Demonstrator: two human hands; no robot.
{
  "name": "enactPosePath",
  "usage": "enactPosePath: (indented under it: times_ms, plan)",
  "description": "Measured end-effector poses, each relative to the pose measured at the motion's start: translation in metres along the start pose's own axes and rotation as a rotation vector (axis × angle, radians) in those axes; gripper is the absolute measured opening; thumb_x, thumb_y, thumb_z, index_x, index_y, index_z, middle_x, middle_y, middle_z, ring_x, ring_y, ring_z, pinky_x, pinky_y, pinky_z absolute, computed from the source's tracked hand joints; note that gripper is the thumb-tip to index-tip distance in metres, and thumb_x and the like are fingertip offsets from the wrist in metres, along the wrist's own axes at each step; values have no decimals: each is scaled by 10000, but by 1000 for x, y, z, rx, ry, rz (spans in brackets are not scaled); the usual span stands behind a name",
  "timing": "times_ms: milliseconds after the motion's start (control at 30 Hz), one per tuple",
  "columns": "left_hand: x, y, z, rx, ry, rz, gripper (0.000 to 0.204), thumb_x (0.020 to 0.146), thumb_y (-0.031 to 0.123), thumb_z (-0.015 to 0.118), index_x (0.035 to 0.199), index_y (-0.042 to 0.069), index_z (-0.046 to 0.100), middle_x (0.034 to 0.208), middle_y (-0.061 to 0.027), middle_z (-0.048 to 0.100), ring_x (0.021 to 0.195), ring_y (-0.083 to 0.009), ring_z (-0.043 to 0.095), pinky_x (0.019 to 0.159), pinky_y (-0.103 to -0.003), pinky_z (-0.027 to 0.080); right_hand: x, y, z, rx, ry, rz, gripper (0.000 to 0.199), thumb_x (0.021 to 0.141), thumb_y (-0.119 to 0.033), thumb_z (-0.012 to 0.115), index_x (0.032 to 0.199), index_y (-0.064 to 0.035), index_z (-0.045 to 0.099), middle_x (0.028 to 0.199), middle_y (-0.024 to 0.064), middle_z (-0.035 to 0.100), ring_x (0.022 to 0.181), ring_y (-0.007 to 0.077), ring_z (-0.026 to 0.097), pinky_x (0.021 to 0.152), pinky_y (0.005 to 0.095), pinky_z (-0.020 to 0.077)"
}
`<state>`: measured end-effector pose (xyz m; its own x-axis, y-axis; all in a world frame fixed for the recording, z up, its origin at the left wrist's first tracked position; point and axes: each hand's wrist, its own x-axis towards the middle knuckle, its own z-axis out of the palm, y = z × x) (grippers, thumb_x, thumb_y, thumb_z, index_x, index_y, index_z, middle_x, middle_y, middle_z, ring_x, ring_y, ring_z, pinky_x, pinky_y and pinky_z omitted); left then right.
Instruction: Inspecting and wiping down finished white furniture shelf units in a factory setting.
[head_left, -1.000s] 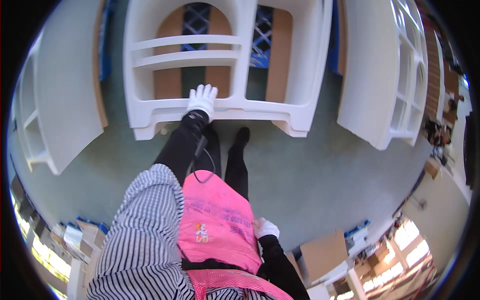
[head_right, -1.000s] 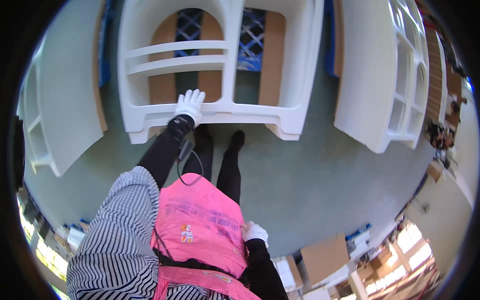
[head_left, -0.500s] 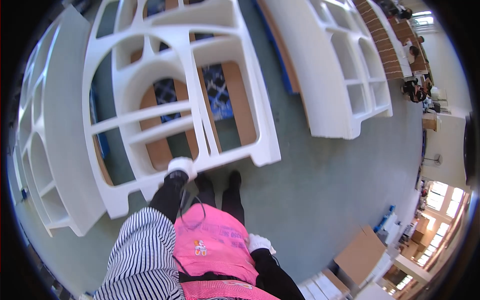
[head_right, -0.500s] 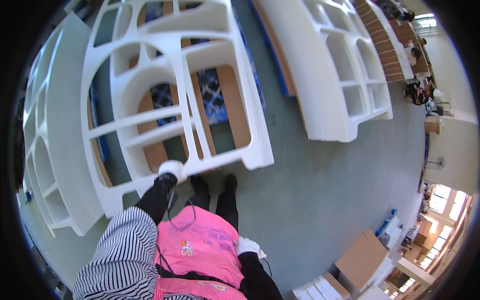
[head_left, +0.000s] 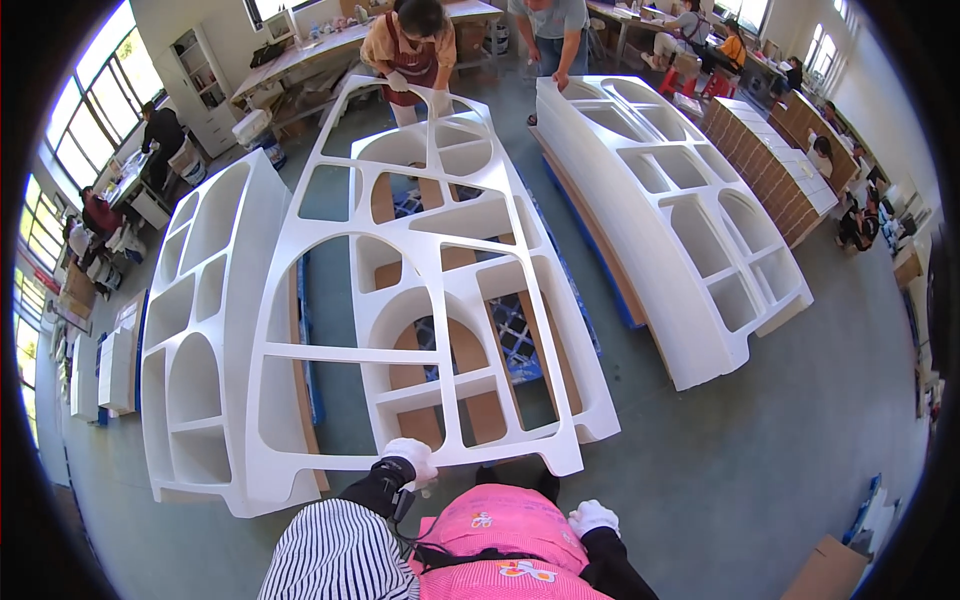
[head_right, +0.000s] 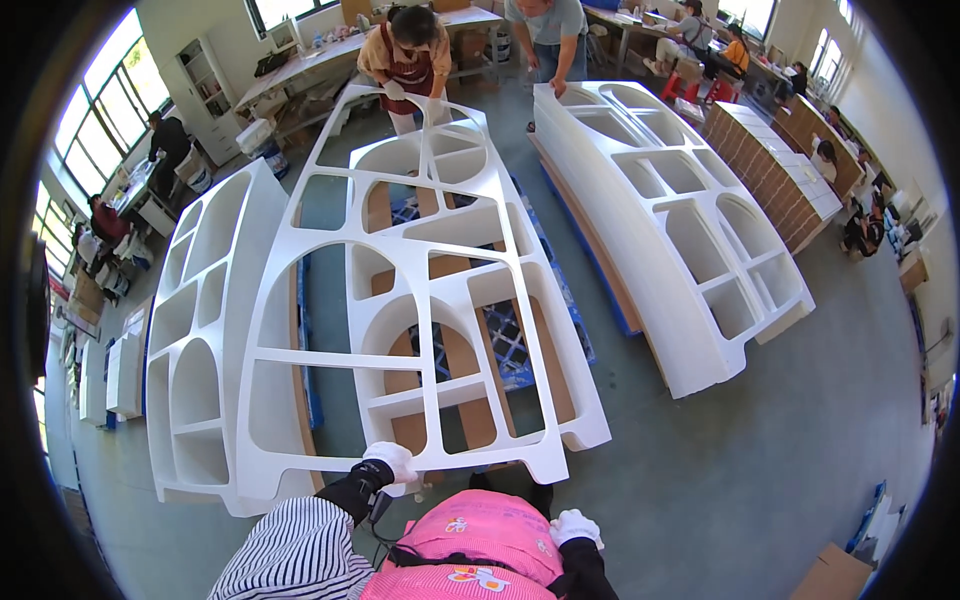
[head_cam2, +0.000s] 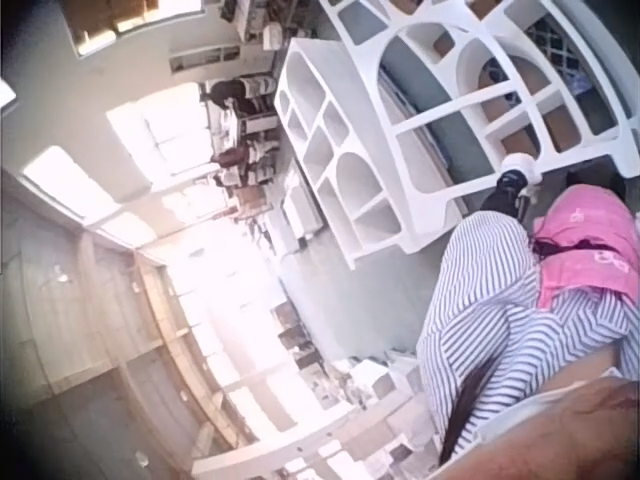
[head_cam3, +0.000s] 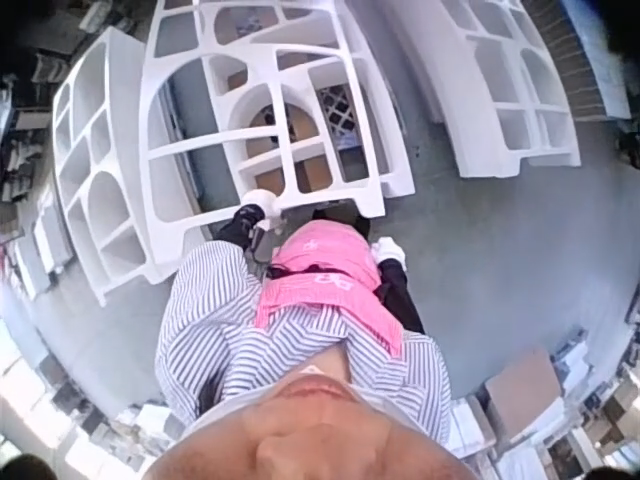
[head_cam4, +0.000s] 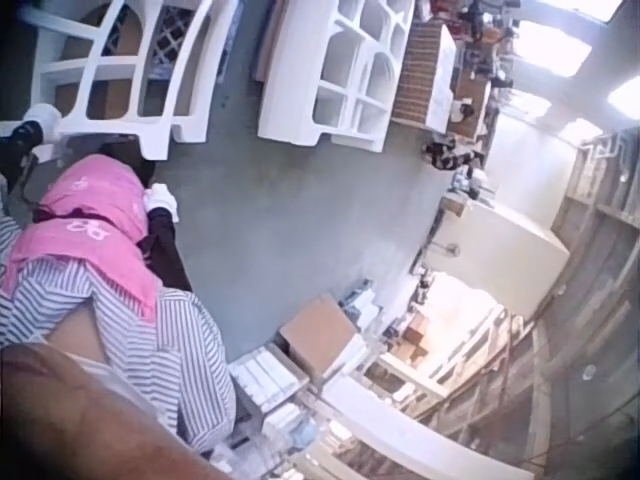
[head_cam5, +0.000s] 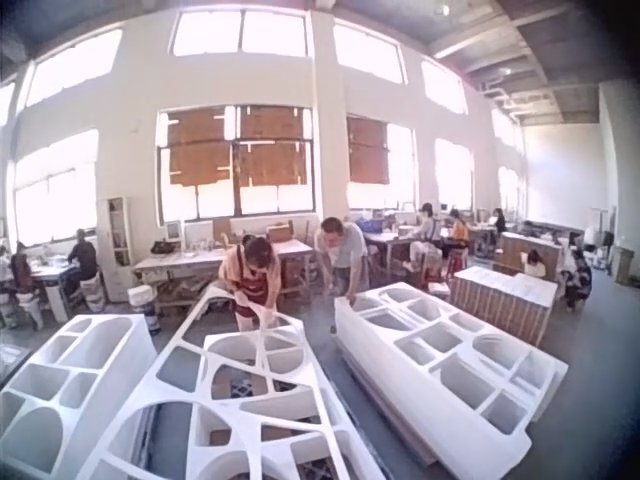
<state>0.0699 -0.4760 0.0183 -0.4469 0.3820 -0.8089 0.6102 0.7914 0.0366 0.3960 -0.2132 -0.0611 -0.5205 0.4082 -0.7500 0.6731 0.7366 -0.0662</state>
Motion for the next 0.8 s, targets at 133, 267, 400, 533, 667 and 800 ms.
enactPosePath:
  times_ms: [133, 267, 400, 533, 667, 800]
  plan:
    - [-16, -3, 0, 6, 6, 8, 393, 763, 372, 580, 971, 81, 743, 993, -157, 713, 949, -323, 685, 837, -419, 536, -2, -14, -19, 89, 13, 38, 327, 851, -412, 583, 1004, -152, 709, 1059, 131, 694, 992, 347, 659, 862, 451, 521]
    - [-24, 2, -2, -11, -35, 26, 395, 762, 364, 578, 982, 77, 738, 998, -161, 710, 953, -323, 682, 838, -418, 534, -7, -16, -19, 203, 66, 11, 340, 861, -410, 565, 1037, -153, 701, 1081, 122, 692, 1017, 338, 652, 895, 437, 508]
    - [-17, 3, 16, -42, 33, 64, 422, 753, 393, 554, 941, 64, 740, 945, -171, 713, 912, -333, 687, 809, -421, 540, 2, -9, -14, 135, -201, -118, 365, 877, -430, 542, 1094, -182, 699, 1146, 113, 673, 1062, 328, 632, 926, 423, 489]
    - [-17, 10, 28, -73, 31, 73, 411, 755, 379, 553, 963, 78, 739, 976, -164, 712, 942, -323, 683, 824, -414, 534, 5, -2, -12, 55, -289, -221, 389, 875, -462, 530, 1078, -190, 719, 1157, 121, 667, 1070, 335, 624, 925, 435, 488]
    - [-29, 19, 23, -101, -60, 54, 418, 753, 369, 553, 984, 74, 738, 1001, -162, 712, 959, -322, 681, 830, -413, 534, -7, 0, -21, 83, -243, -242, 401, 865, -455, 531, 1048, -156, 724, 1086, 148, 685, 1031, 346, 635, 897, 444, 493]
    - [-20, 18, 31, -103, -54, 93, 417, 753, 368, 550, 981, 75, 739, 1002, -164, 711, 959, -318, 682, 826, -416, 533, 10, 19, 5, 116, -219, -222, 409, 857, -451, 538, 1020, -128, 728, 1057, 168, 687, 1018, 352, 639, 895, 440, 491]
